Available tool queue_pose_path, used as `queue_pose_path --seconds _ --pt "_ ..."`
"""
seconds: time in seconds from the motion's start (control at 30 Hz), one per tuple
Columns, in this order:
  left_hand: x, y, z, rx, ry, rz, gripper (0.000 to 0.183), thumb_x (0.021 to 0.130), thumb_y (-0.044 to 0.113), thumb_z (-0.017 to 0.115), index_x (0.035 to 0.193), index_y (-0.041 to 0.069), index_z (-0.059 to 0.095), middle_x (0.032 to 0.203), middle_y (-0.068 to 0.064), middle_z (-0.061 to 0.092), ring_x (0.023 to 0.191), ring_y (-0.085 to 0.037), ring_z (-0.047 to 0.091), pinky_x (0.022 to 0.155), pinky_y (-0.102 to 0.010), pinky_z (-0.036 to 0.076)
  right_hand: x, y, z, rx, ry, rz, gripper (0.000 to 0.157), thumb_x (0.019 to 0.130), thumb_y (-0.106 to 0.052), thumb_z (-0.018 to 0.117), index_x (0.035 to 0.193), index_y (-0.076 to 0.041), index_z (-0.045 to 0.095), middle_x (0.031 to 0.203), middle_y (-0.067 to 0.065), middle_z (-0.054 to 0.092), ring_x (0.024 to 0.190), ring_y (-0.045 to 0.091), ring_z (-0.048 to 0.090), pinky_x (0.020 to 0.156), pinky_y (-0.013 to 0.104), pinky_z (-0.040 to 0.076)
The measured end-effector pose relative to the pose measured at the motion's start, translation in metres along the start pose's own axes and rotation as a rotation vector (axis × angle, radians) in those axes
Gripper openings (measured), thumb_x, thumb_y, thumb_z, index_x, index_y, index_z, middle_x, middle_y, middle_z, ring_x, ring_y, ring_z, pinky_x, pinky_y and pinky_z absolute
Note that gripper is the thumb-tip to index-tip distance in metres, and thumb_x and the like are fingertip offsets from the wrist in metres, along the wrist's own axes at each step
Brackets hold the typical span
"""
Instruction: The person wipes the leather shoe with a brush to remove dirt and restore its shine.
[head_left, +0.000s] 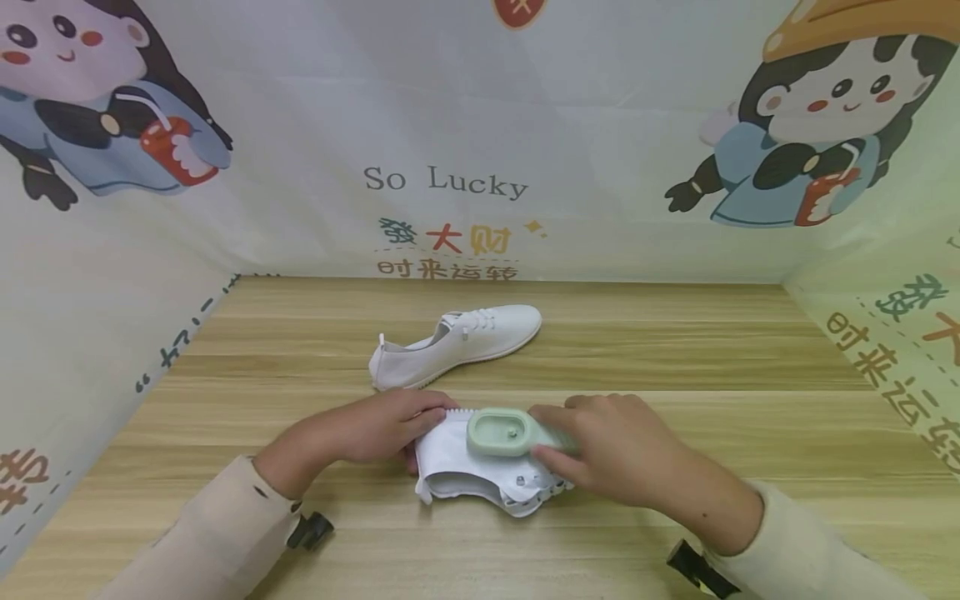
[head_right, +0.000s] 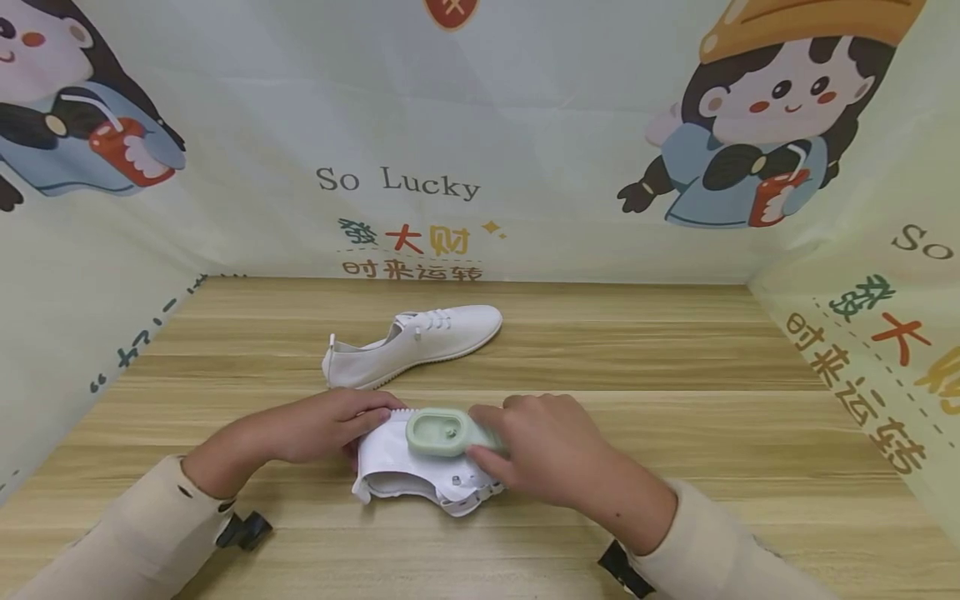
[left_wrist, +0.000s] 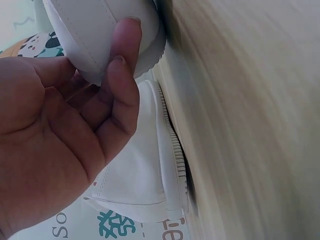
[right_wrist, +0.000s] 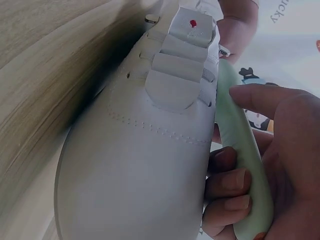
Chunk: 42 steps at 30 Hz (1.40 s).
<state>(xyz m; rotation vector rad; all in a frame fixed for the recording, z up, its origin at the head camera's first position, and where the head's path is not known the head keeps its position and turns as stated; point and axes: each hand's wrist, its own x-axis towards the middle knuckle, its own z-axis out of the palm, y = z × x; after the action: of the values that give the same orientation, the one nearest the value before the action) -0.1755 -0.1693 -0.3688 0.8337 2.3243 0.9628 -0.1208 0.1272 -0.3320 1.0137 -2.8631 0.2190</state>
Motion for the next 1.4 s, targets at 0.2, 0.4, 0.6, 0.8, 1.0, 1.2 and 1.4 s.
queue_pose_path --seconds 0.2,0.4,0.6,0.8,1.0,1.2,1.4 --pt "0.000 0.001 -0.001 0.018 0.003 0.003 0.031 0.109 0.018 0.037 0.129 0.009 0.059 0.082 0.001 0.065 0.064 -0.014 0.065 0.064 -0.035 0.057 -0.008 0.005 -0.001 -0.006 0.025 0.008 0.041 0.095 -0.044 0.064 0.126 -0.018 0.069 0.087 0.000 0.071 0.065 0.005 0.053 0.050 0.023 0.039" --pt "0.000 0.001 -0.001 0.043 0.007 0.006 0.030 0.109 0.019 0.038 0.129 0.009 0.059 0.082 0.001 0.065 0.064 -0.014 0.066 0.065 -0.033 0.056 -0.018 0.014 -0.006 -0.005 0.037 0.045 0.041 0.094 -0.043 0.065 0.125 -0.017 0.070 0.091 -0.001 0.074 0.070 0.006 0.060 0.056 0.026 0.047" --pt "0.001 0.000 0.000 0.027 0.006 -0.001 0.030 0.109 0.018 0.039 0.129 0.010 0.059 0.085 0.000 0.065 0.065 -0.016 0.066 0.065 -0.034 0.057 -0.028 0.026 -0.018 -0.005 0.036 0.066 0.040 0.093 -0.041 0.066 0.122 -0.015 0.072 0.098 0.000 0.076 0.079 0.012 0.068 0.061 0.035 0.053" --pt "0.001 0.000 0.000 0.019 0.008 -0.002 0.030 0.109 0.018 0.038 0.130 0.009 0.059 0.087 -0.001 0.065 0.064 -0.016 0.066 0.064 -0.034 0.057 -0.033 0.036 -0.032 0.006 -0.016 0.092 0.042 0.093 -0.046 0.065 0.121 -0.016 0.072 0.101 0.001 0.076 0.074 0.008 0.061 0.059 0.033 0.049" --pt "0.001 0.000 -0.001 0.023 0.008 -0.001 0.030 0.109 0.019 0.038 0.130 0.010 0.059 0.087 -0.001 0.065 0.064 -0.016 0.066 0.064 -0.034 0.057 -0.031 0.035 -0.033 0.038 -0.027 0.074 0.041 0.093 -0.046 0.065 0.121 -0.016 0.072 0.098 0.000 0.075 0.077 0.007 0.064 0.064 0.036 0.052" --pt "0.001 0.000 0.000 0.021 0.010 -0.007 0.031 0.109 0.019 0.038 0.131 0.009 0.058 0.085 -0.001 0.066 0.064 -0.016 0.066 0.064 -0.035 0.057 -0.020 0.021 -0.021 0.028 -0.014 0.011 0.039 0.092 -0.041 0.066 0.120 -0.015 0.072 0.082 -0.005 0.071 0.063 0.001 0.049 0.057 0.025 0.044" --pt "0.000 0.002 0.000 0.021 0.017 0.002 0.031 0.109 0.017 0.039 0.130 0.008 0.059 0.084 0.000 0.066 0.064 -0.016 0.066 0.063 -0.035 0.057 -0.006 0.004 -0.006 -0.006 -0.005 -0.037 0.034 0.092 -0.042 0.066 0.117 -0.019 0.072 0.077 -0.007 0.065 0.061 0.003 0.048 0.053 0.024 0.040"
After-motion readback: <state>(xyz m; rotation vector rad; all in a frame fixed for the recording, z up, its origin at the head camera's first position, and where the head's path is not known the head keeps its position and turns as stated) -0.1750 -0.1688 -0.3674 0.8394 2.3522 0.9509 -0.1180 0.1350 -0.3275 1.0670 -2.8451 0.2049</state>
